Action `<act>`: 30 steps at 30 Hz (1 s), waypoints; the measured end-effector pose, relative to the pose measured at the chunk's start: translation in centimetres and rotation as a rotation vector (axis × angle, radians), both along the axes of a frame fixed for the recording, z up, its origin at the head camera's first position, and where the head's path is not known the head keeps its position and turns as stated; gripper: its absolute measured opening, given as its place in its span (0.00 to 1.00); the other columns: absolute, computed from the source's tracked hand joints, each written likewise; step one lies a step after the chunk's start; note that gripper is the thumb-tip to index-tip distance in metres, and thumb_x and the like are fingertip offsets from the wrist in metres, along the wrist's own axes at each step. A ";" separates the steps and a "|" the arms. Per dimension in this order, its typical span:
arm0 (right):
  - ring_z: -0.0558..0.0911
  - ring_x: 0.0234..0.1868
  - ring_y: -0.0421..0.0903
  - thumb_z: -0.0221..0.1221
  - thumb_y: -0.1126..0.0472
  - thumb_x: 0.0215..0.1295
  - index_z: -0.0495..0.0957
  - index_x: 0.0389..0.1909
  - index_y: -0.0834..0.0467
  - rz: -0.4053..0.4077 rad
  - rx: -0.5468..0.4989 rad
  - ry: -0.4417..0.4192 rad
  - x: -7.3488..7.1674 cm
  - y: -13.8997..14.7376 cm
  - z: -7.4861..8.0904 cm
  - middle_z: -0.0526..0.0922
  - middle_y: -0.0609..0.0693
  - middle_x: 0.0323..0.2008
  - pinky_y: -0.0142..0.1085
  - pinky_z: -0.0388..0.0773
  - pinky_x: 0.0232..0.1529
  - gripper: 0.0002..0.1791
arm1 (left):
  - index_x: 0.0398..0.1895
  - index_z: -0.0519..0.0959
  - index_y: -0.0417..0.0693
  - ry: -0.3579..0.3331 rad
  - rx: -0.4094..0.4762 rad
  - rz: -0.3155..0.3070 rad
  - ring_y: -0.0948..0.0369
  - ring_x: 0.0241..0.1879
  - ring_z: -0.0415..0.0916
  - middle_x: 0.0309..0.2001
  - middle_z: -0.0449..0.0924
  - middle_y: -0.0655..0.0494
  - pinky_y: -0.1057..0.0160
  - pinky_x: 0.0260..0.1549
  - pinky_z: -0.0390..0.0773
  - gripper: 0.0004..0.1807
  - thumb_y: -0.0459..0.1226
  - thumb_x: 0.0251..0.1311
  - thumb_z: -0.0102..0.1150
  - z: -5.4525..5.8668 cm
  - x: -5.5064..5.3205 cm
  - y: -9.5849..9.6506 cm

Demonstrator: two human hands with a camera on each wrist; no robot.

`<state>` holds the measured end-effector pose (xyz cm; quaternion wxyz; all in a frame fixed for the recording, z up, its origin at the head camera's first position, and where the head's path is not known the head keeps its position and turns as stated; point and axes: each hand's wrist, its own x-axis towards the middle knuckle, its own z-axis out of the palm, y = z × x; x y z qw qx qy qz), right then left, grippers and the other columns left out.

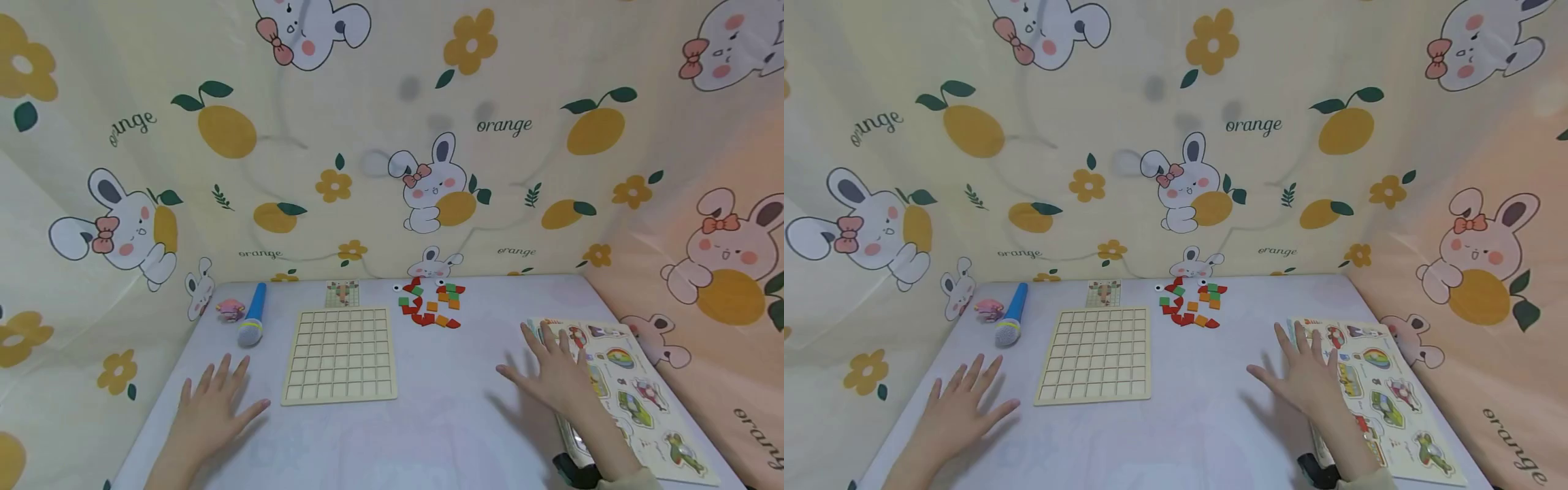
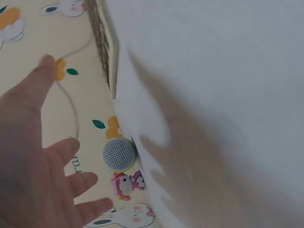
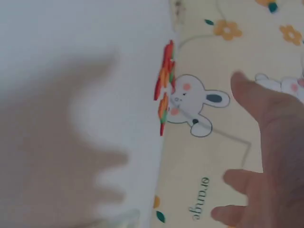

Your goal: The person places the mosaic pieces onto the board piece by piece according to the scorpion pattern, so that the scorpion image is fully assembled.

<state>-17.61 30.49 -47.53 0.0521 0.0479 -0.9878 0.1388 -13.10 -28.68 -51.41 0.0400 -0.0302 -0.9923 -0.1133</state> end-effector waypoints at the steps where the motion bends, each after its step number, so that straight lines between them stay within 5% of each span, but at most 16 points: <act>1: 0.51 0.77 0.84 0.61 0.25 0.66 0.56 0.85 0.56 0.004 -0.046 0.005 -0.5 -0.1 0.0 0.55 0.75 0.80 0.86 0.46 0.66 0.57 | 0.81 0.63 0.41 -0.008 0.055 -0.008 0.24 0.74 0.56 0.79 0.57 0.26 0.17 0.69 0.49 0.54 0.70 0.65 0.59 -0.2 -0.3 0.0; 8: 0.75 0.70 0.71 0.62 0.43 0.77 0.62 0.81 0.63 -0.014 -0.473 -0.037 -4.3 -2.4 -3.1 0.70 0.70 0.74 0.66 0.77 0.64 0.42 | 0.81 0.60 0.33 -0.072 0.469 -0.028 0.29 0.77 0.56 0.78 0.60 0.27 0.30 0.75 0.57 0.48 0.58 0.73 0.61 -1.1 -2.3 2.1; 15: 0.76 0.69 0.62 0.63 0.52 0.77 0.68 0.77 0.61 -0.165 -0.694 -0.102 -8.1 -6.7 -7.1 0.78 0.65 0.68 0.58 0.71 0.73 0.33 | 0.84 0.57 0.43 -0.154 0.628 0.070 0.34 0.81 0.52 0.81 0.58 0.32 0.33 0.78 0.52 0.47 0.59 0.74 0.59 -1.7 -3.6 5.0; 23: 0.73 0.68 0.60 0.64 0.52 0.76 0.68 0.76 0.59 -0.176 -0.650 -0.140 -11.6 -8.4 -7.7 0.76 0.63 0.68 0.56 0.73 0.73 0.33 | 0.87 0.49 0.47 -0.176 0.683 0.133 0.36 0.83 0.44 0.85 0.48 0.36 0.34 0.79 0.47 0.50 0.59 0.73 0.60 -3.3 -4.5 6.7; 30: 0.71 0.70 0.62 0.67 0.52 0.71 0.77 0.69 0.60 -0.099 -0.490 -0.108 -12.7 -8.0 -8.5 0.73 0.64 0.69 0.65 0.65 0.74 0.30 | 0.86 0.53 0.41 -0.100 0.560 0.031 0.35 0.82 0.47 0.84 0.51 0.36 0.33 0.79 0.47 0.51 0.59 0.72 0.61 -4.5 -4.0 6.9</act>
